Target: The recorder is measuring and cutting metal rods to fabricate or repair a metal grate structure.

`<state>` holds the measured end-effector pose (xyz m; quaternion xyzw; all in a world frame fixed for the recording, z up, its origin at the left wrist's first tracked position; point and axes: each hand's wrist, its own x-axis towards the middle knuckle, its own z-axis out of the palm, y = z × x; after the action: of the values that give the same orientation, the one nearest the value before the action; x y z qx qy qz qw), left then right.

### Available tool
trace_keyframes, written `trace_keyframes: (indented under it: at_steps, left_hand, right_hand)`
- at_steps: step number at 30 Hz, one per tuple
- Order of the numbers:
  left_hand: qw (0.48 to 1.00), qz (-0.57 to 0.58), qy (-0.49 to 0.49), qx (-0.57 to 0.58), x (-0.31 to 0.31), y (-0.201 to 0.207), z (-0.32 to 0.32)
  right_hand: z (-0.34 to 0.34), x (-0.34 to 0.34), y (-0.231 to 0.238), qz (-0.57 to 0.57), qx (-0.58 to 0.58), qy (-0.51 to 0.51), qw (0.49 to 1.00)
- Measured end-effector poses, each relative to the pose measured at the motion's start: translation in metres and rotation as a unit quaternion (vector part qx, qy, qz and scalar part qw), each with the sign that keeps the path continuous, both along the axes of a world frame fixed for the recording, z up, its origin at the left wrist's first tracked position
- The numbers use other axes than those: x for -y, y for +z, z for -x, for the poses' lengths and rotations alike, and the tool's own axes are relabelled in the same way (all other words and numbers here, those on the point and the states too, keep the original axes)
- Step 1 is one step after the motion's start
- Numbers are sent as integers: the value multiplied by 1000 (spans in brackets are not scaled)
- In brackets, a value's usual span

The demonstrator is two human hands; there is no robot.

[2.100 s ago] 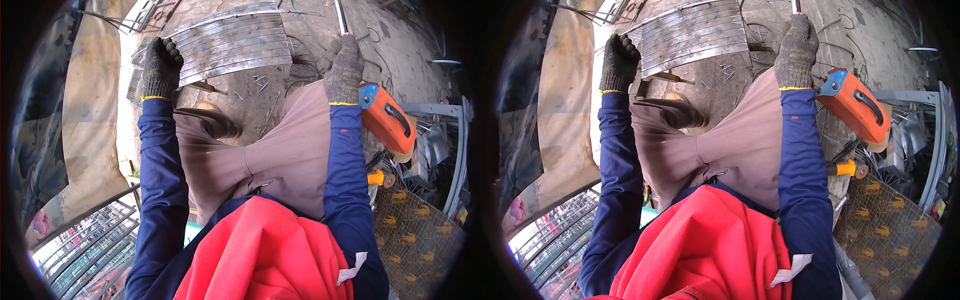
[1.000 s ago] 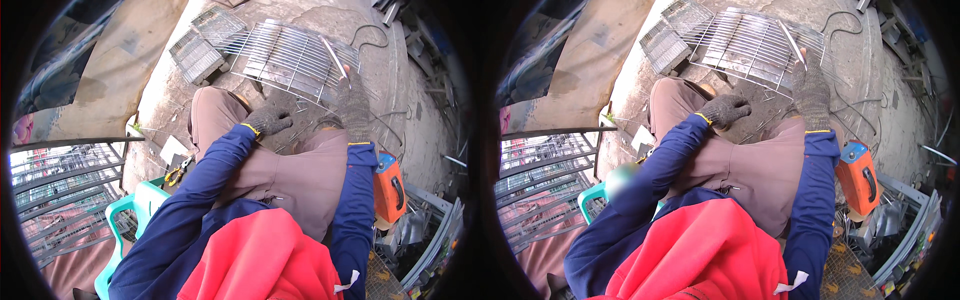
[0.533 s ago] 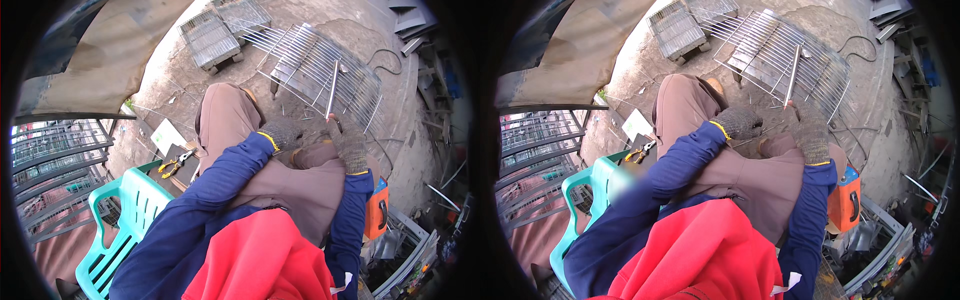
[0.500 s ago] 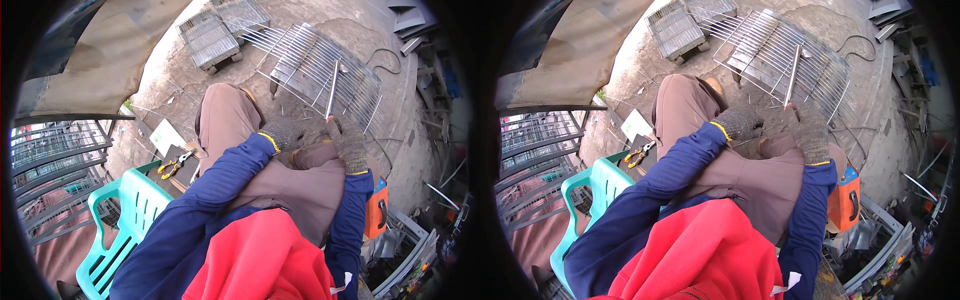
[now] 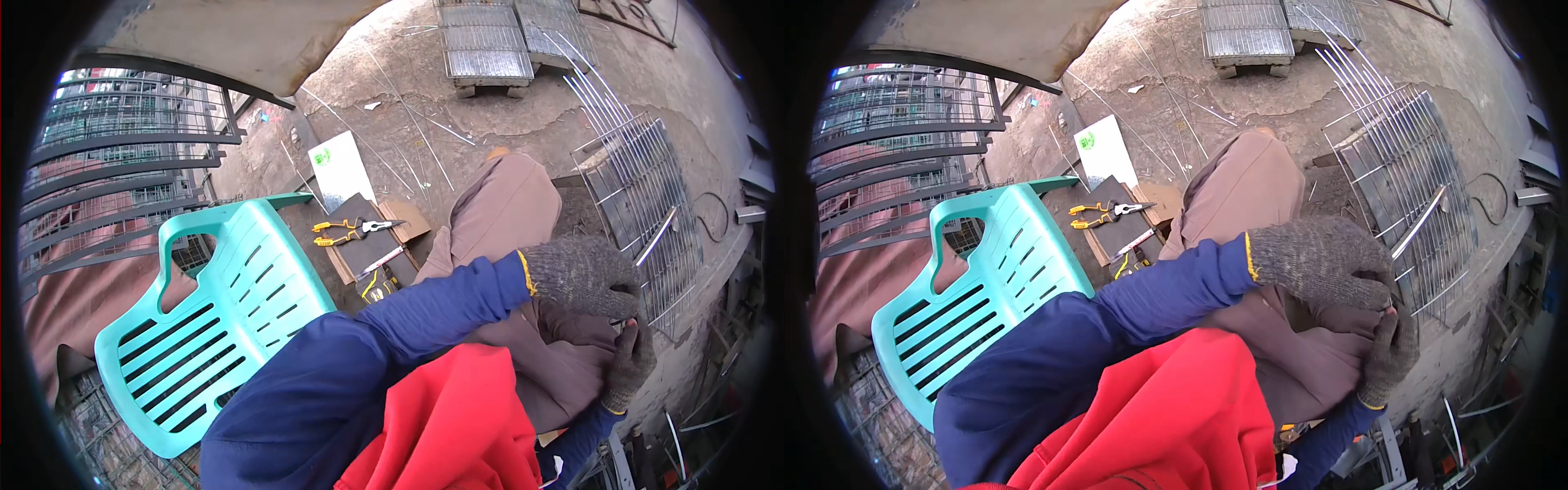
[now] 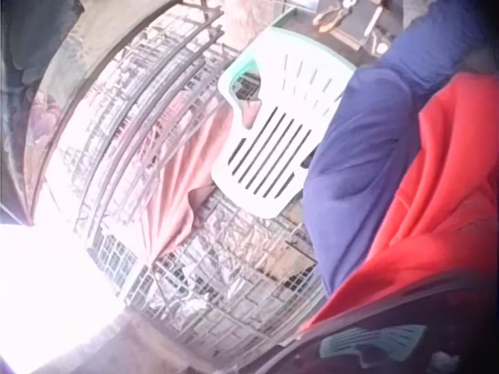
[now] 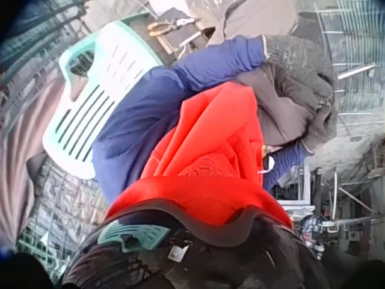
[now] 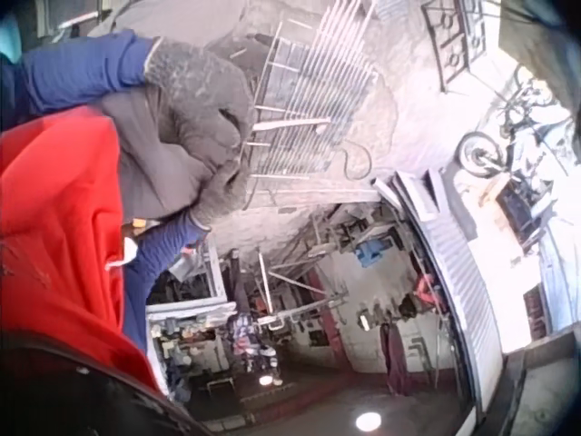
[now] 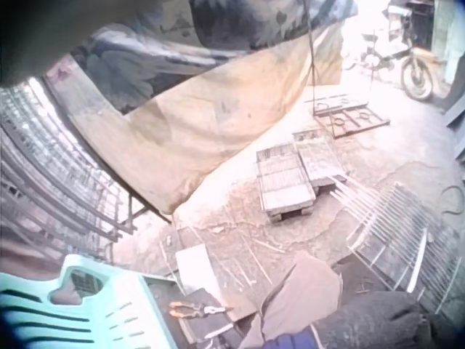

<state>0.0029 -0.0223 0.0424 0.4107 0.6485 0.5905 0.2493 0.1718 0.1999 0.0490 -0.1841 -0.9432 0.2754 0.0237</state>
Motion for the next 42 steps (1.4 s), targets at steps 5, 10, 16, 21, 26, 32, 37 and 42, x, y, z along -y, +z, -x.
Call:
trace_keyframes:
  at_steps: [5,10,16,21,26,32,37,42]
  left_hand:
    - [854,-210,235,414,81,-34,90]
    - [800,332,499,22,164,-269,172]
    - [681,541,332,366,202,-407,107]
    - [691,580,315,294,157,-435,60]
    - [679,594,383,197,171,-438,55]
    - [646,445,545,295,153,-373,67]
    - [644,-24,575,504,153,-281,83]
    - [667,-370,436,478,116,-91,69]
  right_hand:
    - [-75,-22,15,-140,-35,-212,966]
    - [-78,-25,1,-303,8,-199,932]
    - [-65,-25,-4,-266,57,-279,921]
    - [-51,-23,1,-281,95,-250,922]
    - [-39,-21,-3,-280,93,-238,925]
    - [-41,-21,-5,-278,42,-217,935]
    - [-53,-27,-10,-237,5,-233,943]
    - [-58,-20,-1,-221,-18,-254,942]
